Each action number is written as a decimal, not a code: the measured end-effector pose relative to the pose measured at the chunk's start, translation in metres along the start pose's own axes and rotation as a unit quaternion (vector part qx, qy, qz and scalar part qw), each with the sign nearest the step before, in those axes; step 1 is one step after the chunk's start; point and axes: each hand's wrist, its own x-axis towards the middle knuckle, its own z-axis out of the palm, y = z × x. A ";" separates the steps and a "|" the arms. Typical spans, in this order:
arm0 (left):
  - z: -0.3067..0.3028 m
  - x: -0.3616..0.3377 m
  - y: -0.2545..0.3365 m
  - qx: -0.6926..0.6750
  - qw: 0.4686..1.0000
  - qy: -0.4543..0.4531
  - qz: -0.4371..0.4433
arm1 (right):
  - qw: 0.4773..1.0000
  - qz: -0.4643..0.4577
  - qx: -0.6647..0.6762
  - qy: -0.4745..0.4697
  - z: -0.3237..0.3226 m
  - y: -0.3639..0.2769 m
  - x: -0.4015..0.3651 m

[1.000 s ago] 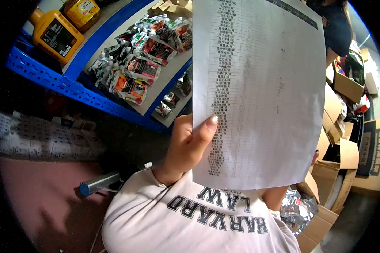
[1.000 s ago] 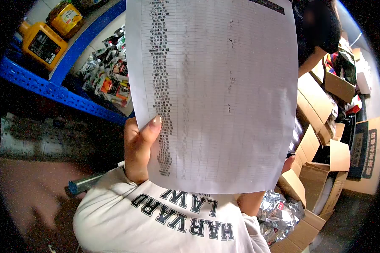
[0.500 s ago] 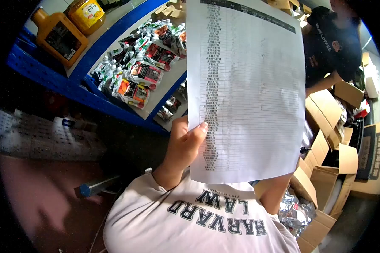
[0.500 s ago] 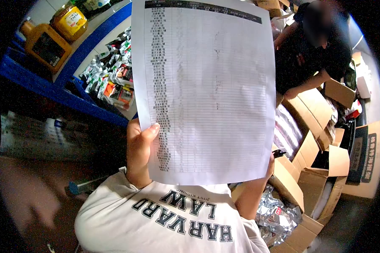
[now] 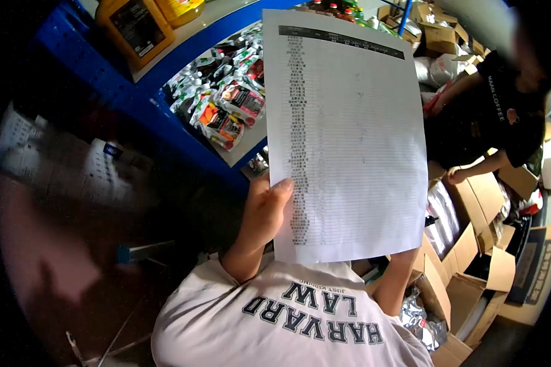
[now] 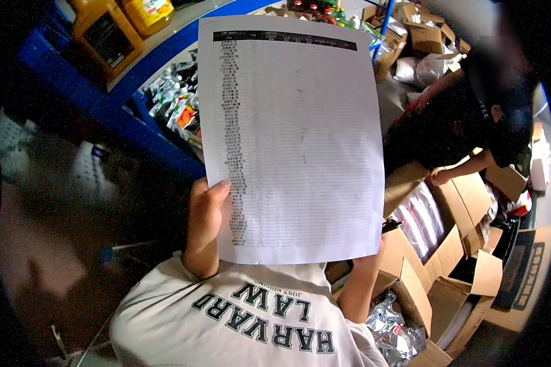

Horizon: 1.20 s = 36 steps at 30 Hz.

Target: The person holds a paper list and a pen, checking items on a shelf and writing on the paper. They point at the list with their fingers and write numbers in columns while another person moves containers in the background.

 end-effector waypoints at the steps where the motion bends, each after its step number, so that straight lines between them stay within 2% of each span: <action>1: 0.000 -0.001 0.001 0.011 1.000 0.006 0.001 | 1.000 0.007 0.006 -0.007 0.001 -0.003 0.004; 9: 0.003 -0.002 0.011 0.091 0.994 0.067 0.006 | 0.996 0.031 0.072 -0.038 0.004 -0.008 0.021; 13: 0.003 -0.006 0.016 0.093 0.992 0.082 0.012 | 0.992 0.030 0.115 -0.052 -0.016 0.008 0.021; 14: 0.002 -0.008 0.018 0.086 0.993 0.082 0.006 | 0.989 0.028 0.135 -0.058 0.003 0.004 0.020; 15: 0.001 -0.009 0.021 0.078 0.994 0.081 0.001 | 0.992 0.064 0.113 -0.002 0.021 -0.011 0.016; 19: -0.003 -0.014 0.027 0.044 0.996 0.081 -0.006 | 0.993 0.030 0.113 -0.007 0.041 -0.007 0.016; 21: -0.010 -0.014 0.023 0.049 0.996 0.074 0.017 | 0.990 0.014 0.142 -0.011 0.061 -0.010 0.013; 24: -0.018 -0.018 0.023 0.050 0.997 0.065 0.013 | 0.983 0.035 0.171 -0.054 0.045 0.000 0.016; 27: -0.024 -0.021 0.021 0.039 0.997 0.061 0.002 | 0.976 0.055 0.207 -0.046 0.031 0.013 0.013; 30: -0.042 -0.023 0.013 0.025 0.997 0.067 0.011 | 0.981 0.042 0.191 -0.023 0.051 0.025 -0.001; 33: -0.049 -0.026 0.010 0.036 0.996 0.084 -0.003 | 0.988 0.051 0.139 0.042 0.068 0.023 -0.009; 36: -0.060 -0.026 0.016 0.026 0.997 0.076 0.001 | 0.988 0.035 0.150 -0.012 0.075 0.035 -0.010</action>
